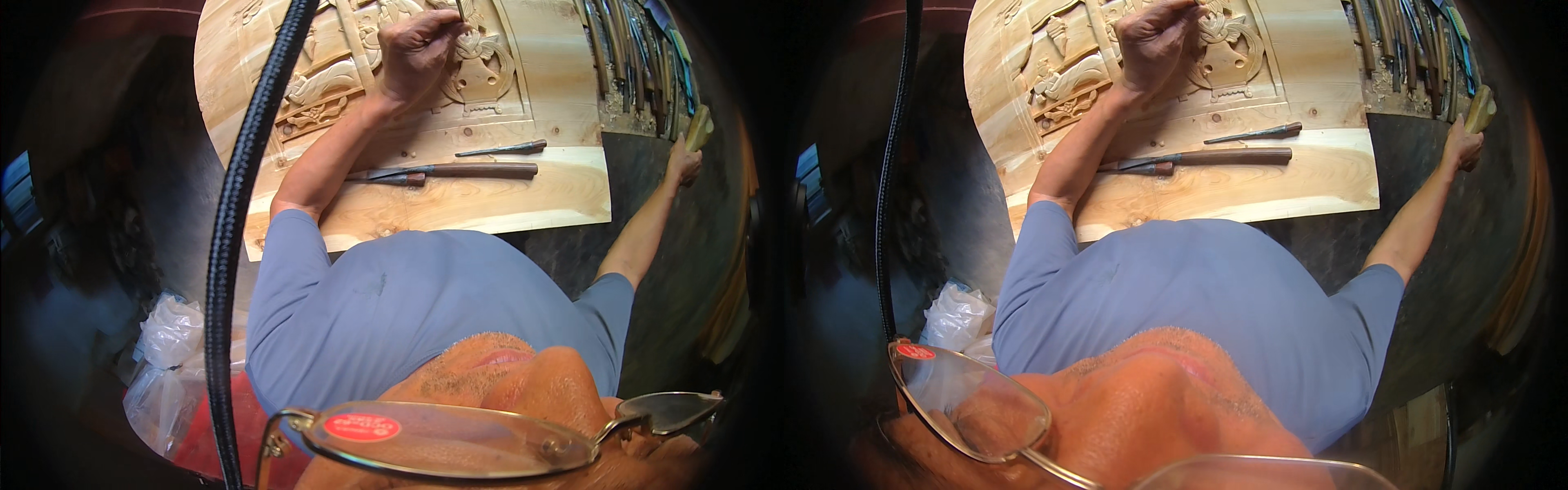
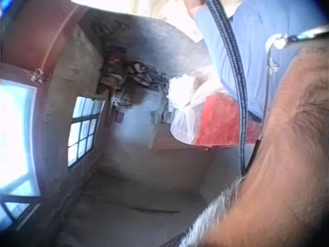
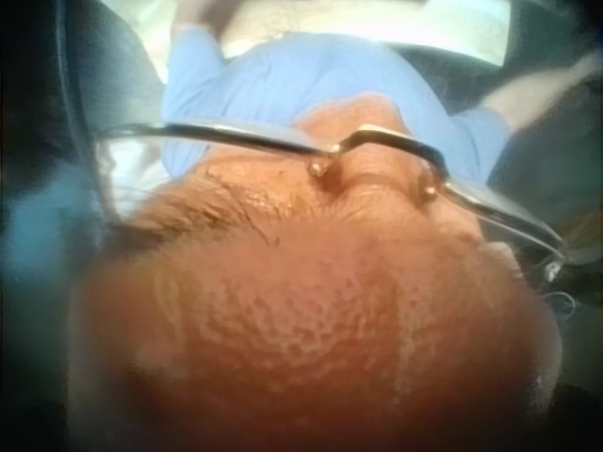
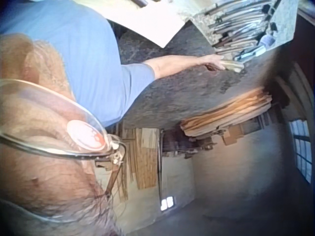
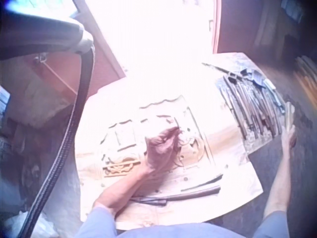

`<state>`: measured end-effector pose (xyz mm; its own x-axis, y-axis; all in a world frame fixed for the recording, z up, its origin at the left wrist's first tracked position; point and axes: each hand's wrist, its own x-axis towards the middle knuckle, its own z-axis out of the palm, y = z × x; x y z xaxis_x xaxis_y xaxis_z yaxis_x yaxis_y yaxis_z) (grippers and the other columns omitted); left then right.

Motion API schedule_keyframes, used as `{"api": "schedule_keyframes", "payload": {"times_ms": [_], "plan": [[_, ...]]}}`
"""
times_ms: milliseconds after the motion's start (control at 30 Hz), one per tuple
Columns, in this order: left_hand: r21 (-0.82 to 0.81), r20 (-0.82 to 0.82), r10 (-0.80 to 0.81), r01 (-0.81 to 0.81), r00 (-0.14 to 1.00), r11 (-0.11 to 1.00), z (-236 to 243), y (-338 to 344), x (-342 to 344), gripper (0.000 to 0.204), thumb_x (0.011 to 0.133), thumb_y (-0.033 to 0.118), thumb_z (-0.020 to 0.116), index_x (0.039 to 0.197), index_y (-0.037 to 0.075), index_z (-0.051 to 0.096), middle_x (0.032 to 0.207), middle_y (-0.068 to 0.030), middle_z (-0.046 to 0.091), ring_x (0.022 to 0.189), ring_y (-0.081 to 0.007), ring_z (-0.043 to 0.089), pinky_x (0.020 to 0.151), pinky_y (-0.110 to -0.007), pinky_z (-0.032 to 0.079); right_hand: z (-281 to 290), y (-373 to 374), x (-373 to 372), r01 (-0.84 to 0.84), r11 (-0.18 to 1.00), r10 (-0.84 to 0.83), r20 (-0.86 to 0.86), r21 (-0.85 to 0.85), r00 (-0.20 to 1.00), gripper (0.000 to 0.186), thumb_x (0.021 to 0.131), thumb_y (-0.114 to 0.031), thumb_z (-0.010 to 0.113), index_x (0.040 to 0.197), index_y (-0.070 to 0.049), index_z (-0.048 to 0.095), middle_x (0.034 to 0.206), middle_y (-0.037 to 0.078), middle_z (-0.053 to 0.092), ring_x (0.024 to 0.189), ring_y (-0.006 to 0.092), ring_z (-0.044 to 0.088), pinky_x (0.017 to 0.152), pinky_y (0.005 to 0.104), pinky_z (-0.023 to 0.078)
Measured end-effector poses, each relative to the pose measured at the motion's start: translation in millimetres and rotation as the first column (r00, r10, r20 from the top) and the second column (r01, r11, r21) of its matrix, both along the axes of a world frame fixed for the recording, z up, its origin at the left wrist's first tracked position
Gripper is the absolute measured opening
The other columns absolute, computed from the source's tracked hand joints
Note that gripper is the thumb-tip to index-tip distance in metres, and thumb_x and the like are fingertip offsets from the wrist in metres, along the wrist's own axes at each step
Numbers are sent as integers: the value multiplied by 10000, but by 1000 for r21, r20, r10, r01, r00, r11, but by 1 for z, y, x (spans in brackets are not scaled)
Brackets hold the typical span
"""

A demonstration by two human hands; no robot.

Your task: The person carves intricate patterns into a wooden panel using a chisel and a mallet, and later uses a smaller carving tool for fine details.

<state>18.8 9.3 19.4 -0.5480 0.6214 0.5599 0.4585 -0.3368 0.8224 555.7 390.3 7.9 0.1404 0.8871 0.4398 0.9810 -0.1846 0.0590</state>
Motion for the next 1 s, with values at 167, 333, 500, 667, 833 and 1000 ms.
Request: {"api": "schedule_keyframes", "payload": {"times_ms": [167,333,500,667,833,1000], "plan": [[-115,686,-210,389,697,914,-31,-13,12,256,1058,51,633,1300,-10,689,946,-1,737,753,-54,629,657,-219,520,16,28,37,30,990,-25,35,-135,999,666,771,-632,792,1168,-98,765,1159,164,775,1099,425,721,888,545,542],[-106,594,-245,376,767,920,-41,-7,11,281,1064,46,615,1329,-5,695,1024,7,741,795,-35,614,646,-201,498,51,12,48,-179,972,235,-562,153,793,482,821,-366,814,1122,4,744,1038,186,786,932,357,757,752,442,577],[-238,422,-187,307,887,921,-33,-10,7,323,1046,9,587,1355,-31,670,1129,-36,768,860,-51,632,727,-202,526,123,-106,-90,-257,765,634,-762,591,133,375,857,-36,816,1147,116,635,1031,290,745,806,315,749,606,325,598],[-252,508,-243,412,826,876,-22,-14,6,347,1043,2,579,1380,-31,655,1163,-54,772,897,-57,644,755,-197,528,157,-142,-128,-632,623,445,-873,461,-198,438,929,-173,770,1234,83,589,1235,323,685,989,360,737,767,351,616],[-333,410,-215,365,887,870,-11,-15,13,324,1053,26,586,1363,-21,667,1126,-24,762,883,-51,638,750,-196,526,153,-196,-187,-929,256,958,-196,266,208,332,1006,-71,671,1311,-185,738,1180,91,791,1048,249,774,863,300,617],[-299,413,-190,330,891,895,-18,-12,13,322,1045,31,602,1356,-13,674,1098,-36,768,874,-71,653,756,-218,543,139,-238,-274,-797,312,858,-514,518,1,497,827,-65,839,1304,-35,703,1188,145,767,1025,233,751,925,340,594]]}}
